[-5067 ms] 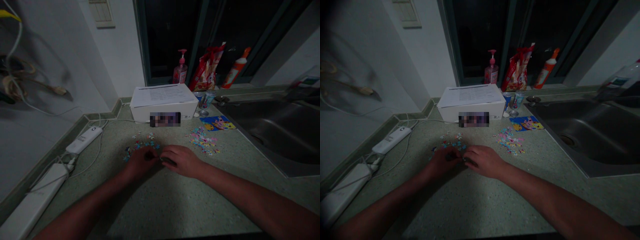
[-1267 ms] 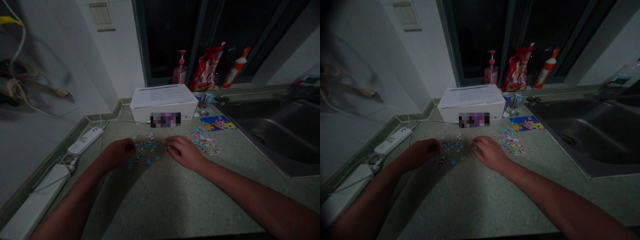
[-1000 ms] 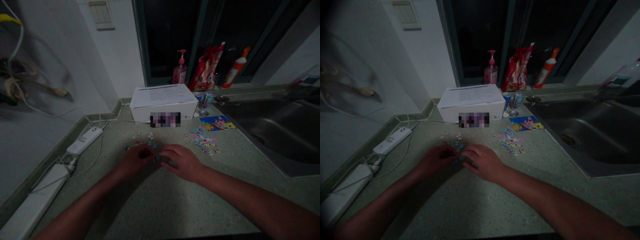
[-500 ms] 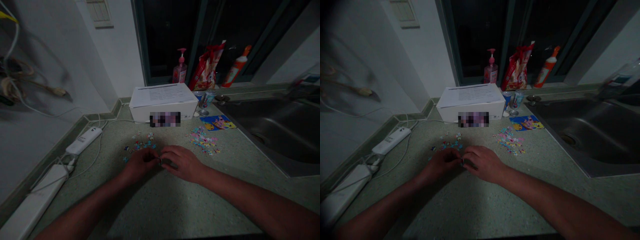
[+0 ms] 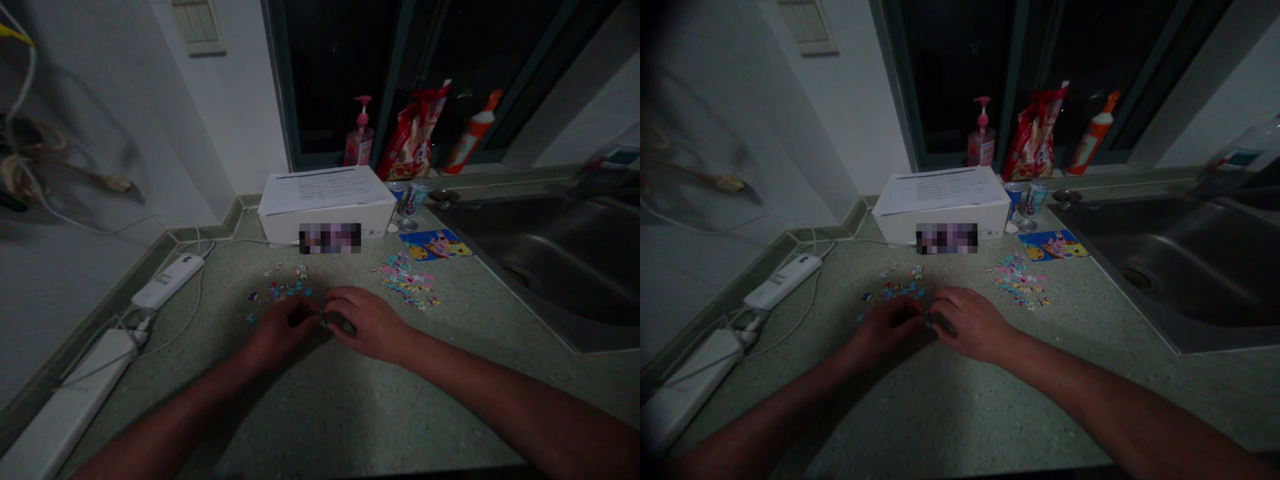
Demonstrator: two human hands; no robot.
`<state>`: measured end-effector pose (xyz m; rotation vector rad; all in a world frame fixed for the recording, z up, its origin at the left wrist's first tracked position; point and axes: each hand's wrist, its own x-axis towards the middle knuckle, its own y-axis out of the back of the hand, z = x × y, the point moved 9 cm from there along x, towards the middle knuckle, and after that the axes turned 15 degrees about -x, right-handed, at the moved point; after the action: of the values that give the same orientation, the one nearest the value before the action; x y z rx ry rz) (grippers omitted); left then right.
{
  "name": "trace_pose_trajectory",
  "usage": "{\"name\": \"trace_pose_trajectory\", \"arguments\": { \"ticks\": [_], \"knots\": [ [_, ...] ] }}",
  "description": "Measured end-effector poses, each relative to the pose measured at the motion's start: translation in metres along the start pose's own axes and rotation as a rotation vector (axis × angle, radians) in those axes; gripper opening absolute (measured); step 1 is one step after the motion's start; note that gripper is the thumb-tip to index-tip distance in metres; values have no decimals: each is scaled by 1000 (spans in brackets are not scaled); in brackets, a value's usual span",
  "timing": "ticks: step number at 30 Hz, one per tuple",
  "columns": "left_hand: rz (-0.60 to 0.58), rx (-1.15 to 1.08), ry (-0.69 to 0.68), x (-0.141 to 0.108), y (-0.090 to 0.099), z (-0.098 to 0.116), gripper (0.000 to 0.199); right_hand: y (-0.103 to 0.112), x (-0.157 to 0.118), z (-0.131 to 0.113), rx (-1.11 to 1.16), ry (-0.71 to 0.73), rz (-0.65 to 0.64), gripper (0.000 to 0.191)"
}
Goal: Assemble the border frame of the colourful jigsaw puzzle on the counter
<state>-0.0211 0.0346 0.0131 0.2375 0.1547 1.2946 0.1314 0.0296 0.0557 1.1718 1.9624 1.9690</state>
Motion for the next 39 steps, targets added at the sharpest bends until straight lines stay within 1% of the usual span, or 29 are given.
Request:
{"name": "trace_pose_trajectory", "arguments": {
  "ticks": [4, 7, 10, 13, 20, 25, 31, 39],
  "knots": [
    [36, 175, -104, -4, 1, 8, 14, 5, -2, 26, 29, -112, -29, 15],
    [10, 297, -189, -6, -2, 15, 13, 4, -4, 43, -13, -195, -70, 15],
    [-26, 350, -232, -9, -5, 19, 13, -3, -5, 50, -64, -228, -140, 13],
    [-40, 364, -243, -10, -6, 23, 13, -7, -5, 50, -71, -227, -176, 13],
    [-55, 373, -214, -9, -7, 24, 15, -8, -7, 46, -74, -215, -202, 13],
    [-71, 376, -188, -8, -9, 22, 15, -11, -5, 41, -66, -199, -202, 13],
    [-79, 383, -229, -10, -11, 25, 17, -13, -4, 38, -106, -167, -196, 11],
    [-71, 380, -237, -11, -11, 28, 18, -11, -4, 37, -122, -170, -185, 12]
  ]
}}
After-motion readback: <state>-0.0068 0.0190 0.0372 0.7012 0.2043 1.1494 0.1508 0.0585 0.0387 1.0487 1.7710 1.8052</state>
